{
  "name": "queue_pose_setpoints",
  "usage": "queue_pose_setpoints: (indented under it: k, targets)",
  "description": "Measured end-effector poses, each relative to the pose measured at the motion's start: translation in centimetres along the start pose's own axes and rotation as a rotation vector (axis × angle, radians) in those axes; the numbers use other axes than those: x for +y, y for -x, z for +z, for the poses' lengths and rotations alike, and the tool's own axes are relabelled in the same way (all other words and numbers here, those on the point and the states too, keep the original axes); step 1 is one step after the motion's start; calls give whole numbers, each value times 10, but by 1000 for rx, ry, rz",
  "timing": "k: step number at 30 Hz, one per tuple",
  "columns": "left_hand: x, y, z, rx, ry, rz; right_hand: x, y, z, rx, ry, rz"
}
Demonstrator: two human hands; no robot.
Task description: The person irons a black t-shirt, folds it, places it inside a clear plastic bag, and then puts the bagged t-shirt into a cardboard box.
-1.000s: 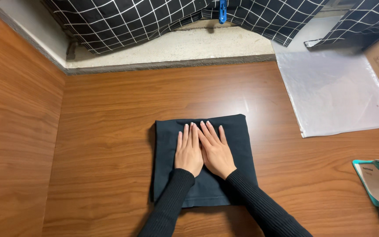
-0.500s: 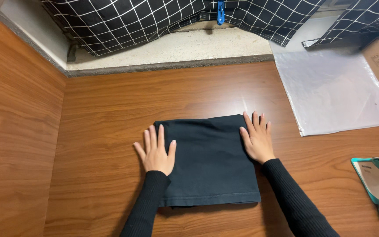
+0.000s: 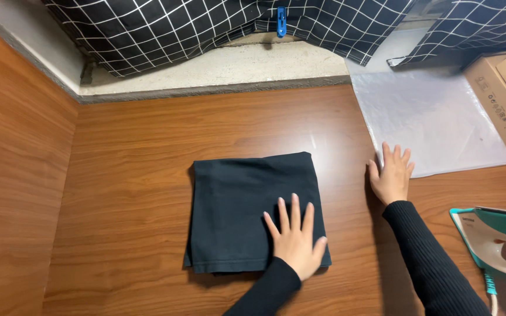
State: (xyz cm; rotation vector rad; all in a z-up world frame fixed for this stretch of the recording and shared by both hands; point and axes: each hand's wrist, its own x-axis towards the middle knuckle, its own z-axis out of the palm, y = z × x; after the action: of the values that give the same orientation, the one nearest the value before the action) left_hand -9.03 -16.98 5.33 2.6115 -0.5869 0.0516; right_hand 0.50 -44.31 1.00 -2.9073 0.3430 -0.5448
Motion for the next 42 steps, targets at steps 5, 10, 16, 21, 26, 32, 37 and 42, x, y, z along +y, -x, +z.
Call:
queue_pose_setpoints:
  k: [5, 10, 16, 21, 26, 32, 37, 42]
  targets:
    - [24, 6, 37, 302, -343, 4, 13, 2, 5, -46, 158, 55]
    - [15, -3, 28, 295, -341, 9, 20, 0, 4, -38, 248, 0]
    - [-17, -17, 14, 262, -271, 11, 28, -6, -14, -95, 119, 134]
    - [-56, -30, 6, 250, -361, -51, 37, -15, -6, -192, 278, 6]
    - [-93, -37, -11, 225, -444, -86, 17, -43, 14, -163, 426, -36]
    - [-133, -39, -27, 173, -459, -170, 6, -97, 46, -170, 380, -2]
    - [-156, -36, -36, 158, -493, -207, -7, -147, 44, -293, 147, 139]
    - [-163, -35, -38, 152, -466, -260, -29, -165, 26, -308, -49, 287]
